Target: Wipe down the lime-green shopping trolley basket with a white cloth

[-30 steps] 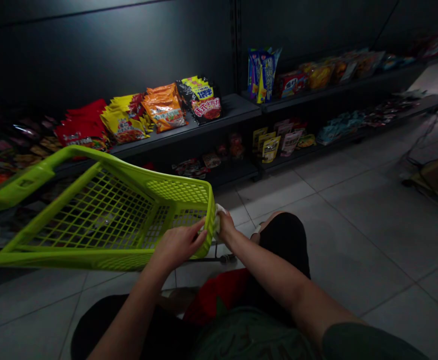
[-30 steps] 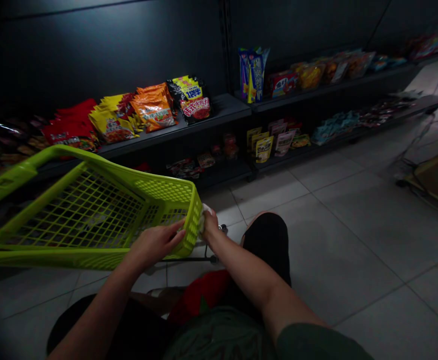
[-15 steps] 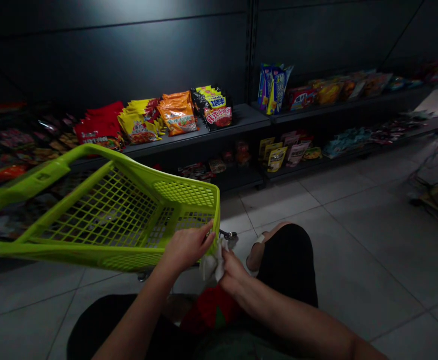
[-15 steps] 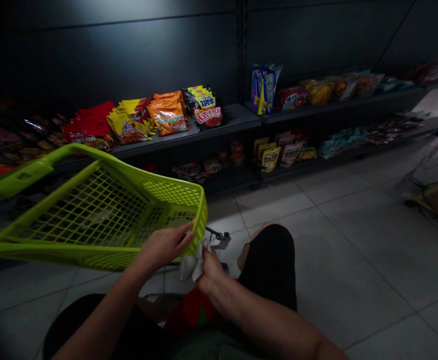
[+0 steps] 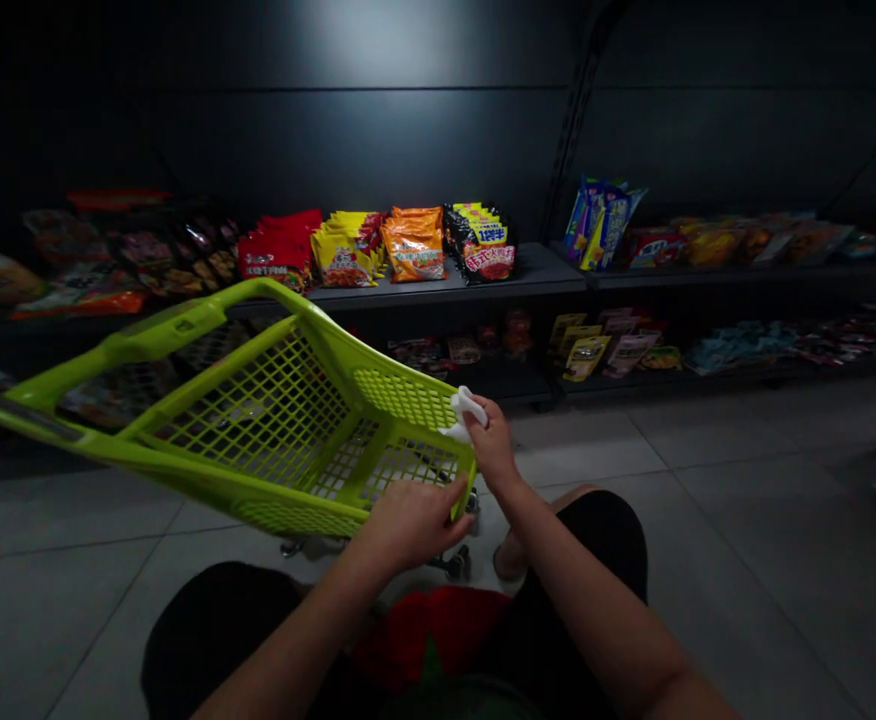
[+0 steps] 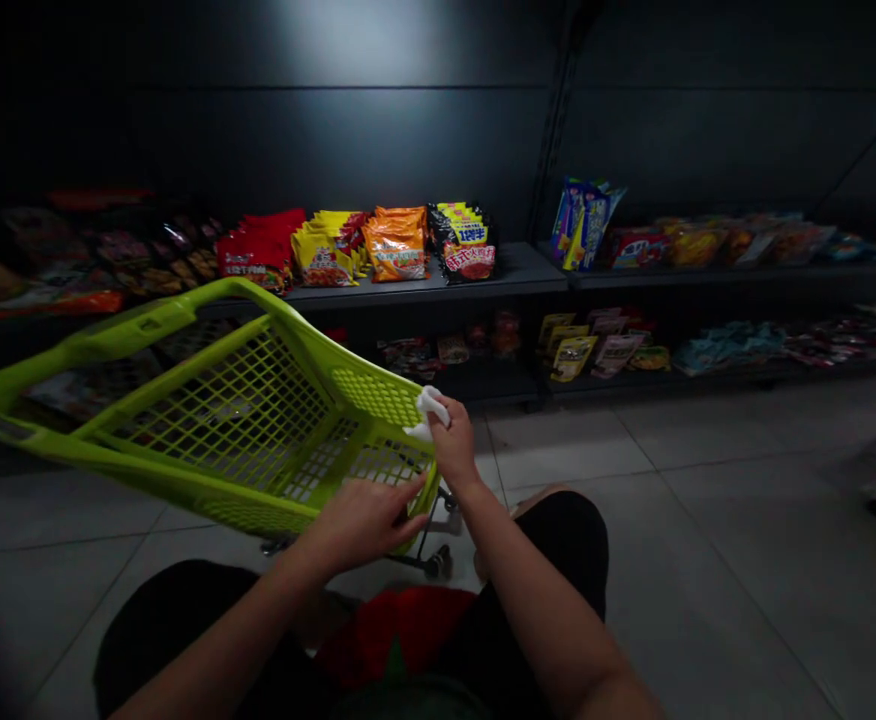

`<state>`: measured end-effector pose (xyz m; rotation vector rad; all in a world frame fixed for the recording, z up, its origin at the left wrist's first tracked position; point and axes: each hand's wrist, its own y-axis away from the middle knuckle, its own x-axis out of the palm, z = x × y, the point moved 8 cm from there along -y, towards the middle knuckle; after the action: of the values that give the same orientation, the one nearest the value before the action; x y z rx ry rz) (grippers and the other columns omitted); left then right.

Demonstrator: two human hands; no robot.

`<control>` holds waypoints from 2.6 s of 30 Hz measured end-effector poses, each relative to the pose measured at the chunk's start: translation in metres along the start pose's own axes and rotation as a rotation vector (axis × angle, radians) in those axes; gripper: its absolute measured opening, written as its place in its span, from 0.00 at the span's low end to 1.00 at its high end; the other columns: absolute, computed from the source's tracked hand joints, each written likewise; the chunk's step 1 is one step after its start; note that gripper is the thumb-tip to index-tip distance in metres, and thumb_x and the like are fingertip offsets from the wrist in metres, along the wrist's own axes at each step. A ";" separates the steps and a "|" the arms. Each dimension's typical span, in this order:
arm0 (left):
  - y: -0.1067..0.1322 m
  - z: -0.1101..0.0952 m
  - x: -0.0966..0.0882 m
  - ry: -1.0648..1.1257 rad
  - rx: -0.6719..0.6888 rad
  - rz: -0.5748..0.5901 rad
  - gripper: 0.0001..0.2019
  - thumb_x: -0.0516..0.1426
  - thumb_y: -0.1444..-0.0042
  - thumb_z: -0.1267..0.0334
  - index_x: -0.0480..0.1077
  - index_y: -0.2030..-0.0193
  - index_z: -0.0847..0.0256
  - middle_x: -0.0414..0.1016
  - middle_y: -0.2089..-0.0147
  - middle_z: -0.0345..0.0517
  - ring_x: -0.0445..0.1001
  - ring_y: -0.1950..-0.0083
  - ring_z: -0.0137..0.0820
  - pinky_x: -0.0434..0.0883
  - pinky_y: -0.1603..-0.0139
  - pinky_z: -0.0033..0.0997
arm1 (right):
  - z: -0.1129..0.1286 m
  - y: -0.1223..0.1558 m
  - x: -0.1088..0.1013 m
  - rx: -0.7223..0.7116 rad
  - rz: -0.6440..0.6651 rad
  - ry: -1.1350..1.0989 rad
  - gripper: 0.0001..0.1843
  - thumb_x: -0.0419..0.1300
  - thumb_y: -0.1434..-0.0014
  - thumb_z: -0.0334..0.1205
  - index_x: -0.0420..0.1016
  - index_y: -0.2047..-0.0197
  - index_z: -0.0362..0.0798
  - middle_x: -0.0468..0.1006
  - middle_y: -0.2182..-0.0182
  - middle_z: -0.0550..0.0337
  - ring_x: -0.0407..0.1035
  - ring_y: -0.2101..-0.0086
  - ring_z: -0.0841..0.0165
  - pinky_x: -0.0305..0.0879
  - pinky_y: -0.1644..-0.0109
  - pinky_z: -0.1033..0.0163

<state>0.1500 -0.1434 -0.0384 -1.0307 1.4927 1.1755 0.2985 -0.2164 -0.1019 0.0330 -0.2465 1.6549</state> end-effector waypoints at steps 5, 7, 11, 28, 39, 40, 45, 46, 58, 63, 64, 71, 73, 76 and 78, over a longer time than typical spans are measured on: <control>0.012 0.002 -0.001 0.026 0.044 -0.016 0.17 0.52 0.36 0.49 0.75 0.54 0.56 0.84 0.60 0.55 0.83 0.60 0.48 0.76 0.60 0.40 | -0.012 0.103 -0.027 -0.042 0.014 0.073 0.22 0.59 0.35 0.48 0.71 0.40 0.54 0.73 0.41 0.53 0.68 0.43 0.60 0.61 0.35 0.51; 0.018 0.000 0.000 0.037 0.079 -0.019 0.16 0.53 0.37 0.49 0.75 0.55 0.57 0.84 0.60 0.55 0.83 0.60 0.47 0.76 0.61 0.39 | -0.010 0.112 -0.033 -0.112 0.023 0.144 0.20 0.57 0.34 0.48 0.70 0.40 0.55 0.71 0.40 0.53 0.65 0.40 0.59 0.59 0.34 0.49; 0.031 -0.007 0.003 0.008 0.103 -0.024 0.21 0.56 0.39 0.49 0.71 0.43 0.55 0.84 0.65 0.51 0.83 0.66 0.45 0.76 0.65 0.38 | 0.014 0.045 -0.022 -0.316 0.086 0.367 0.18 0.57 0.36 0.49 0.74 0.45 0.52 0.74 0.45 0.51 0.67 0.43 0.57 0.59 0.35 0.46; 0.064 -0.018 0.002 0.010 0.351 -0.096 0.22 0.55 0.38 0.45 0.73 0.42 0.47 0.81 0.74 0.41 0.79 0.74 0.39 0.68 0.74 0.33 | 0.063 0.036 0.001 -0.474 0.460 1.064 0.26 0.55 0.40 0.29 0.71 0.40 0.55 0.72 0.50 0.52 0.69 0.50 0.59 0.68 0.45 0.56; 0.064 0.011 -0.007 0.115 0.461 -0.370 0.16 0.51 0.32 0.55 0.77 0.48 0.52 0.84 0.68 0.40 0.79 0.71 0.31 0.67 0.70 0.31 | 0.073 0.058 -0.032 -0.517 0.310 0.990 0.27 0.53 0.44 0.28 0.72 0.41 0.52 0.72 0.49 0.50 0.68 0.48 0.56 0.66 0.40 0.48; 0.062 0.017 -0.009 0.128 0.448 -0.384 0.16 0.51 0.32 0.55 0.76 0.46 0.53 0.84 0.67 0.41 0.79 0.70 0.31 0.68 0.68 0.31 | 0.072 0.059 -0.032 -0.521 0.301 0.982 0.27 0.53 0.44 0.28 0.72 0.42 0.51 0.72 0.48 0.49 0.68 0.47 0.56 0.66 0.39 0.47; 0.061 0.055 -0.020 0.213 0.321 -0.448 0.18 0.50 0.30 0.58 0.70 0.38 0.52 0.83 0.51 0.45 0.81 0.53 0.35 0.73 0.52 0.36 | 0.066 0.083 -0.031 -0.549 0.272 0.955 0.27 0.53 0.43 0.29 0.72 0.42 0.50 0.70 0.42 0.47 0.65 0.42 0.54 0.65 0.38 0.44; 0.063 0.064 -0.021 0.230 0.284 -0.463 0.19 0.50 0.30 0.58 0.68 0.36 0.51 0.82 0.47 0.46 0.80 0.48 0.36 0.73 0.48 0.39 | 0.066 0.091 -0.030 -0.569 0.281 0.946 0.27 0.53 0.44 0.28 0.73 0.42 0.51 0.70 0.41 0.48 0.64 0.41 0.54 0.65 0.37 0.44; 0.062 0.154 -0.010 0.648 -0.066 -0.561 0.24 0.47 0.29 0.55 0.57 0.27 0.50 0.71 0.32 0.50 0.76 0.39 0.36 0.71 0.36 0.46 | 0.095 0.124 0.035 -0.541 1.000 0.941 0.27 0.57 0.45 0.23 0.74 0.45 0.57 0.79 0.50 0.57 0.72 0.49 0.63 0.67 0.44 0.56; 0.019 0.201 -0.066 0.724 -0.132 -0.758 0.25 0.49 0.31 0.56 0.60 0.29 0.54 0.74 0.36 0.54 0.78 0.42 0.37 0.73 0.38 0.48 | 0.097 0.034 0.100 -0.422 0.959 0.987 0.24 0.58 0.43 0.26 0.74 0.44 0.54 0.78 0.53 0.56 0.71 0.50 0.61 0.66 0.44 0.57; 0.005 0.213 -0.077 0.697 -0.130 -0.783 0.25 0.49 0.31 0.56 0.61 0.30 0.55 0.75 0.36 0.53 0.76 0.40 0.38 0.70 0.35 0.49 | 0.097 0.012 0.122 -0.438 0.932 0.951 0.22 0.59 0.42 0.26 0.75 0.47 0.53 0.78 0.53 0.56 0.71 0.50 0.62 0.65 0.43 0.58; -0.072 0.273 -0.076 0.529 -0.256 -0.833 0.27 0.52 0.38 0.66 0.62 0.31 0.59 0.55 0.23 0.54 0.49 0.22 0.43 0.47 0.22 0.54 | 0.037 -0.084 0.231 -0.138 0.436 0.621 0.17 0.58 0.37 0.31 0.72 0.44 0.44 0.73 0.49 0.56 0.65 0.49 0.67 0.60 0.40 0.63; -0.080 0.272 -0.059 0.543 -0.236 -0.802 0.28 0.51 0.37 0.66 0.61 0.30 0.60 0.44 0.20 0.54 0.43 0.20 0.43 0.48 0.22 0.52 | -0.004 -0.066 0.239 -0.026 0.391 0.606 0.19 0.56 0.35 0.31 0.69 0.41 0.43 0.73 0.47 0.53 0.66 0.49 0.67 0.62 0.41 0.64; -0.078 0.267 -0.042 0.535 -0.223 -0.784 0.29 0.48 0.34 0.67 0.56 0.27 0.58 0.32 0.19 0.51 0.36 0.19 0.42 0.47 0.22 0.51 | -0.076 -0.027 0.231 0.219 0.416 0.516 0.25 0.56 0.36 0.30 0.66 0.37 0.47 0.74 0.43 0.54 0.68 0.47 0.67 0.63 0.43 0.65; -0.072 0.264 -0.039 0.497 -0.223 -0.793 0.29 0.49 0.33 0.66 0.54 0.26 0.54 0.30 0.18 0.47 0.33 0.19 0.43 0.43 0.22 0.55 | -0.114 -0.012 0.222 0.352 0.473 0.484 0.25 0.57 0.39 0.28 0.67 0.38 0.48 0.76 0.45 0.56 0.69 0.48 0.66 0.64 0.44 0.65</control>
<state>0.2725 0.1040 -0.0392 -1.9408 1.1096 0.5312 0.3017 0.0231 -0.1742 -0.1709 0.4384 2.0986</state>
